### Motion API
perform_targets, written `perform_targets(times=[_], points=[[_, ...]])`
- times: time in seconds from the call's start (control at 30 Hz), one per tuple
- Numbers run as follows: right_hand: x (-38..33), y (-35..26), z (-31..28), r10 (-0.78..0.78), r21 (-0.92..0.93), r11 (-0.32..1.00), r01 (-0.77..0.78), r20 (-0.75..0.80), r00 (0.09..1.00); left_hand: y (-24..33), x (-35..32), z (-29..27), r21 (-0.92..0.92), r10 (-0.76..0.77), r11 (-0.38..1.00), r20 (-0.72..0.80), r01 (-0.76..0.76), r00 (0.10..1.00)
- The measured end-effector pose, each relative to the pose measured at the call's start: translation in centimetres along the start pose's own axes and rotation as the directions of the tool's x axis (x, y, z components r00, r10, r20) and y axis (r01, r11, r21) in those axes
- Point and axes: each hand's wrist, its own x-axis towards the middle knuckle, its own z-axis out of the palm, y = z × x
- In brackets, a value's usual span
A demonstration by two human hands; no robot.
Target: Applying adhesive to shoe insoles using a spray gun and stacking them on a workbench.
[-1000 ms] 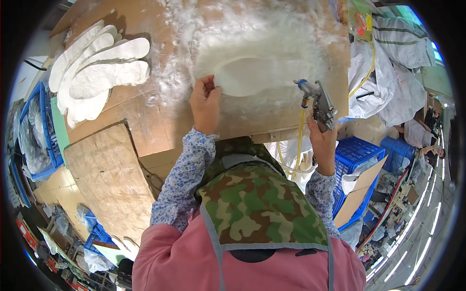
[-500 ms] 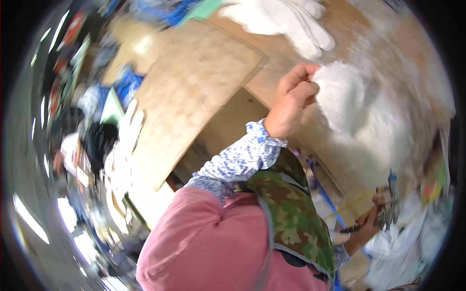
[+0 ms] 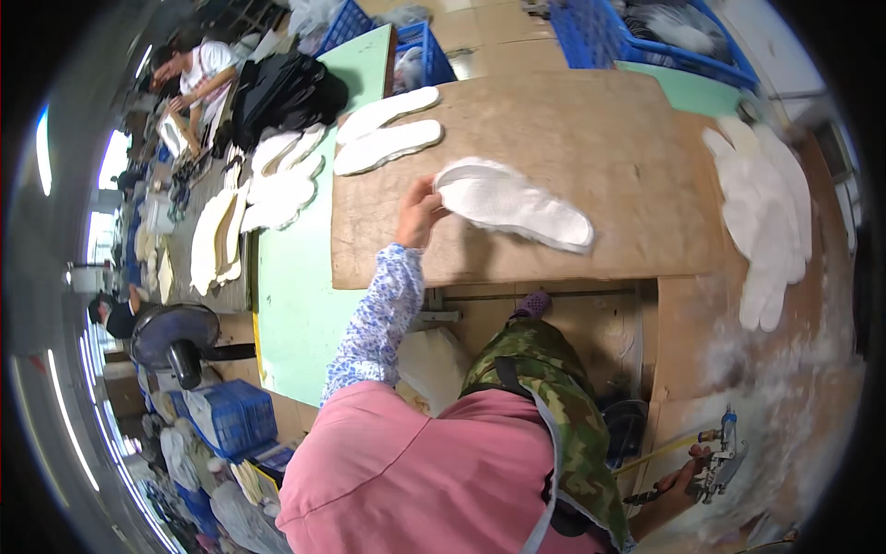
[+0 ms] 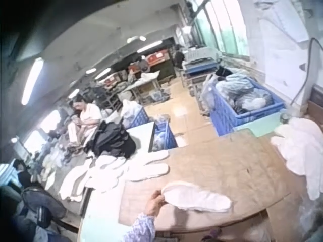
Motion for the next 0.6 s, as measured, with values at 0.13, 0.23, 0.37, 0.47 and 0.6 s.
perform_targets(times=[0.13,0.23,0.37,0.47,0.6], points=[[0.0,-3.9,1.8,-0.052,-0.111,0.992,0.065,0.118,0.992,-2.3,1.5,-11.3,-0.048,0.015,0.998,-0.253,-0.028,0.967],[-0.3,-4.1,3.9,-0.023,-0.213,0.975,0.064,0.191,0.981,-2.5,3.1,-17.9,-0.038,0.004,0.999,-0.365,-0.020,0.931],[-1.3,-5.0,7.5,0.012,-0.296,0.953,0.067,0.256,0.967,-3.0,4.9,-23.7,0.002,0.018,1.000,-0.507,-0.020,0.862],[0.1,-3.4,7.2,0.038,-0.291,0.955,0.052,0.296,0.954,-3.2,5.3,-28.2,0.067,0.090,0.996,-0.632,-0.062,0.770],[-0.2,-2.6,7.2,0.032,-0.224,0.974,0.039,0.302,0.953,-2.4,5.7,-26.6,0.204,0.147,0.979,-0.741,0.011,0.656]])
